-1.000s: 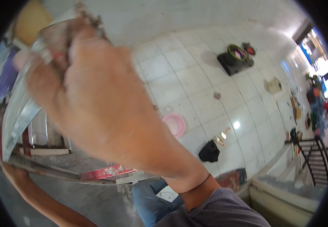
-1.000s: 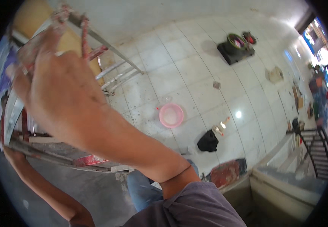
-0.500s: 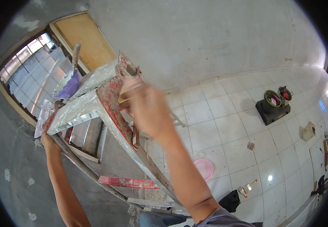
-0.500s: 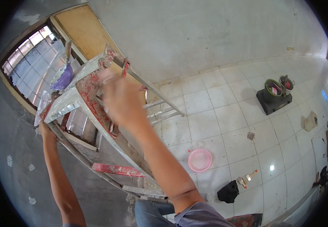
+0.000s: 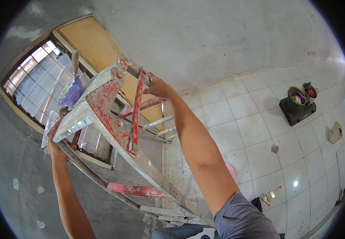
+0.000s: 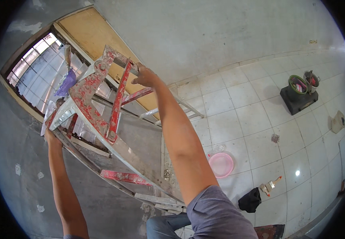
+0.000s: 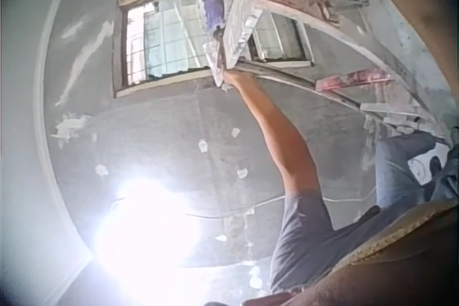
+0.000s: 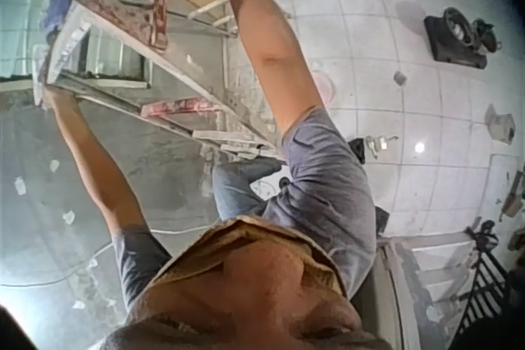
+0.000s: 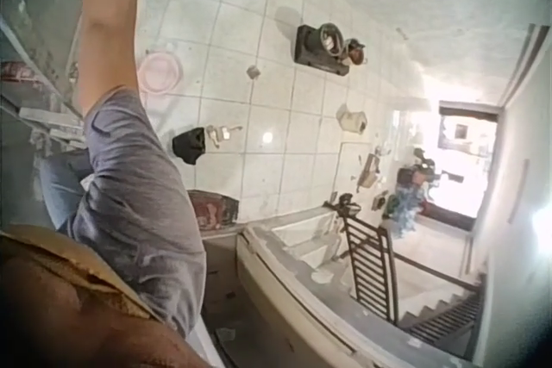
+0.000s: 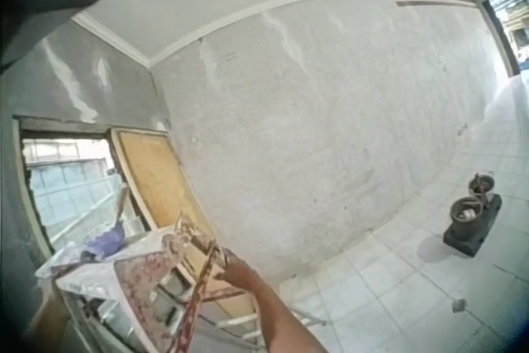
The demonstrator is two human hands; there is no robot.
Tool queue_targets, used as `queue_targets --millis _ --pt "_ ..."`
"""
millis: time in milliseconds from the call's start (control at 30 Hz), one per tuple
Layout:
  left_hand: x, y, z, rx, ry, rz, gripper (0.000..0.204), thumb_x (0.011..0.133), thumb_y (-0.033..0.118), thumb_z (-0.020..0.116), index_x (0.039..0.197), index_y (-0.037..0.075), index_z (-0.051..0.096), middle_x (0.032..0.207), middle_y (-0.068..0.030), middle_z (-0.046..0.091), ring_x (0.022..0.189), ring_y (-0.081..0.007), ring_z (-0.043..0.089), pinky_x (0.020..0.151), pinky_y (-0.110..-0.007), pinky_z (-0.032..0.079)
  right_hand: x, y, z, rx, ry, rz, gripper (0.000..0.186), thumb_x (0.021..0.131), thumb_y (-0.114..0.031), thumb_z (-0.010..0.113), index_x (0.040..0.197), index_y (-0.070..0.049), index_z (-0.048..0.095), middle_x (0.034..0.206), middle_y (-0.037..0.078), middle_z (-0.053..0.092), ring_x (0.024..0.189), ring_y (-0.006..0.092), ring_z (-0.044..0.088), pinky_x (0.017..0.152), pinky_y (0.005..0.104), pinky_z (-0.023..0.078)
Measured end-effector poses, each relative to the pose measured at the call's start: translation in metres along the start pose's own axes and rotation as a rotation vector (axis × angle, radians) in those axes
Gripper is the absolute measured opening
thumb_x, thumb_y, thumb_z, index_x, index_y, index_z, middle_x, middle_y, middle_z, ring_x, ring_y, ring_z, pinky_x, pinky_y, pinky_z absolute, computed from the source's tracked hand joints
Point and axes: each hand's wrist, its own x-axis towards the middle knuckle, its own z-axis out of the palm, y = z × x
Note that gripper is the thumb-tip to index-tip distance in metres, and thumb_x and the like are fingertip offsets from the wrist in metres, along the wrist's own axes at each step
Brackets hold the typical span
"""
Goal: Mixes wall filler and applies it to gaps or holes in a concrete wall using a putty knife.
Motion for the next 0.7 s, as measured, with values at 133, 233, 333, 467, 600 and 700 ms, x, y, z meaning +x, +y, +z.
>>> queue_targets --millis 133,233,333,467,600,700 --pt "-0.013 0.002 0.015 -0.012 -0.014 -0.007 0.034 0.092 0.015 0.05 0.121 0.002 0.059 0.106 -0.0148 0.067 0.073 -0.0231 0.066 0.054 -0.032 0.052 0.0 0.003 0.013 -0.073 0.135 0.047 0.055 0.077 -0.028 0.075 0.114 0.003 0.05 0.107 0.027 0.062 0.105 0.0434 0.059 0.091 0.0466 0.046" --pt "-0.037 0.006 0.039 -0.027 -0.036 0.016 0.034 0.092 0.015 0.048 0.122 0.001 0.058 0.106 -0.0149 0.067 0.075 -0.0233 0.066 0.055 -0.032 0.052 0.001 0.006 0.023 -0.103 0.275 0.07 0.045 0.08 -0.03 0.072 0.105 0.002 0.05 0.101 0.026 0.065 0.099 0.0433 0.061 0.086 0.0481 0.048" --pt "-0.004 0.006 0.007 0.026 -0.026 0.053 0.035 0.093 0.017 0.047 0.122 -0.001 0.058 0.105 -0.0148 0.067 0.076 -0.0241 0.066 0.056 -0.034 0.052 -0.001 -0.008 0.033 -0.144 0.327 0.103 0.04 0.082 -0.026 0.067 0.105 0.001 0.05 0.101 0.024 0.065 0.098 0.0423 0.062 0.085 0.0482 0.048" --pt "-0.002 -0.002 0.006 0.057 0.062 0.008 0.036 0.094 0.019 0.048 0.122 -0.001 0.057 0.103 -0.0149 0.066 0.076 -0.0257 0.065 0.056 -0.037 0.051 -0.01 -0.006 0.023 -0.088 0.243 0.129 0.041 0.08 -0.026 0.06 0.109 0.001 0.052 0.107 0.025 0.063 0.106 0.0415 0.058 0.092 0.0464 0.044" --pt "0.013 -0.007 0.004 0.003 -0.012 -0.012 0.038 0.093 0.019 0.049 0.124 0.0 0.056 0.109 -0.015 0.065 0.084 -0.0271 0.065 0.064 -0.039 0.054 -0.009 0.022 0.005 0.593 0.103 -0.038 0.061 0.085 -0.042 0.054 0.126 0.003 0.05 0.128 0.025 0.054 0.126 0.0358 0.045 0.106 0.0426 0.034" --pt "0.0 -0.001 0.002 0.006 0.037 0.009 0.038 0.092 0.017 0.05 0.125 -0.001 0.056 0.112 -0.015 0.064 0.09 -0.0272 0.066 0.069 -0.039 0.055 -0.02 -0.011 0.016 0.789 0.147 0.043 0.08 0.088 -0.061 0.046 0.137 0.002 0.043 0.14 0.024 0.044 0.135 0.0338 0.035 0.112 0.0427 0.026"
